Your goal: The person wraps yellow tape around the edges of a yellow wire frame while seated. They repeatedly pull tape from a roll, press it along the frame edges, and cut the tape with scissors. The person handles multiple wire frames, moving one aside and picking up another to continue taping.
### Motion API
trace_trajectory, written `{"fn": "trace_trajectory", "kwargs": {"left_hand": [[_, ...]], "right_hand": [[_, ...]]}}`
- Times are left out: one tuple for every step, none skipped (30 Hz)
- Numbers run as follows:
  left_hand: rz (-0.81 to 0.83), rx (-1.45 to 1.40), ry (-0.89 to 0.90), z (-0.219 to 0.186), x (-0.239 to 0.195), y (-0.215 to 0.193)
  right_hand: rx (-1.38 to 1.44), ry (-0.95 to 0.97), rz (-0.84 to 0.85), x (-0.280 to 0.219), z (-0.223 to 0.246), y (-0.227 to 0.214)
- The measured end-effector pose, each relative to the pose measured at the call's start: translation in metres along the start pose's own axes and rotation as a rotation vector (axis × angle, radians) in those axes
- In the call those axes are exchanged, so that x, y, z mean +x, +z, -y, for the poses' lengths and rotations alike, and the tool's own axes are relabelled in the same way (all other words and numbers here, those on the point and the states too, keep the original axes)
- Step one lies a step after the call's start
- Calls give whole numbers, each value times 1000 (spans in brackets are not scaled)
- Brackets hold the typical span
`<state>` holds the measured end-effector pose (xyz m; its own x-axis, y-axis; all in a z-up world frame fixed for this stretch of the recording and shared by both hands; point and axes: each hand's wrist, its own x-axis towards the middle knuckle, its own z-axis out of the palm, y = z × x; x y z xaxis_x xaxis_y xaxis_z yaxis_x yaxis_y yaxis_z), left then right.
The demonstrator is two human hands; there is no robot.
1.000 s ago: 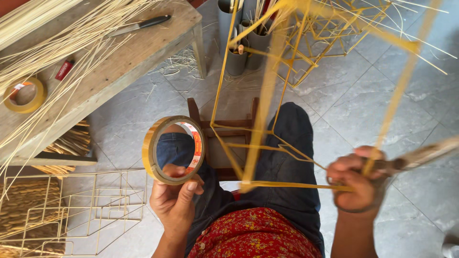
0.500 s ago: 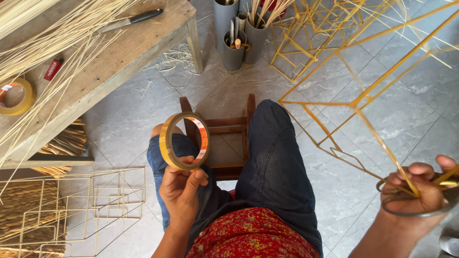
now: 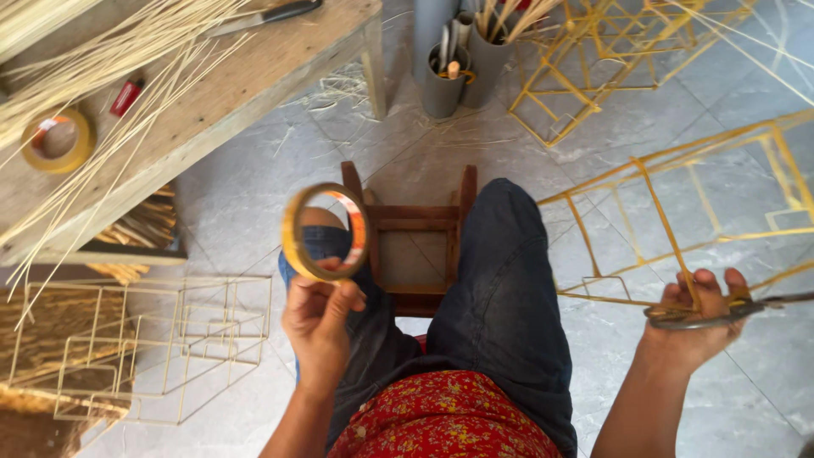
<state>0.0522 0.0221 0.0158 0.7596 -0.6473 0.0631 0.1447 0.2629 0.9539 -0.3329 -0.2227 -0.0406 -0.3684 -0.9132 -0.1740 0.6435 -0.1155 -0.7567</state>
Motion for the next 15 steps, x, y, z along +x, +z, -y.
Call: {"fn": "trace_trajectory", "kwargs": {"left_hand": [[-44,-9,26,-3,3,-5],[-87,-18,54,-5,8,-11],[-130,-27,81,-5,11,-15],[-147,-39,100,-5,15,-17],[-164,-49,120,-4,18,-19],[-182,-60,144,-4,21,-22],[-192,-76,118,-2,22,-22],[-207,-92,96,3,23,-18],[-222,-108,74,7,23,-15],[-210,-115,44,12,21,-12],[-197,-122,14,18,21,-9],[-189,-113,-11,23,20,-4],[-181,-104,-36,27,19,0],[-145,-147,-12,31,18,3],[-109,-189,13,33,17,6]], "right_hand": [[14,10,32,3,1,-6],[-38,-44,63,6,4,-11],[-90,-99,95,8,7,-15],[-138,-155,130,11,7,-16],[-138,-146,82,12,12,-16],[-131,-134,53,10,13,-15],[-132,-132,29,8,14,-13],[-133,-129,50,7,16,-8],[-138,-131,72,7,16,-2],[-148,-132,101,7,16,4],[-155,-129,132,7,15,11],[-163,-118,166,8,12,20],[-176,-113,197,8,12,27],[-178,-109,229,8,8,34],[-182,-99,260,9,5,41]]}}
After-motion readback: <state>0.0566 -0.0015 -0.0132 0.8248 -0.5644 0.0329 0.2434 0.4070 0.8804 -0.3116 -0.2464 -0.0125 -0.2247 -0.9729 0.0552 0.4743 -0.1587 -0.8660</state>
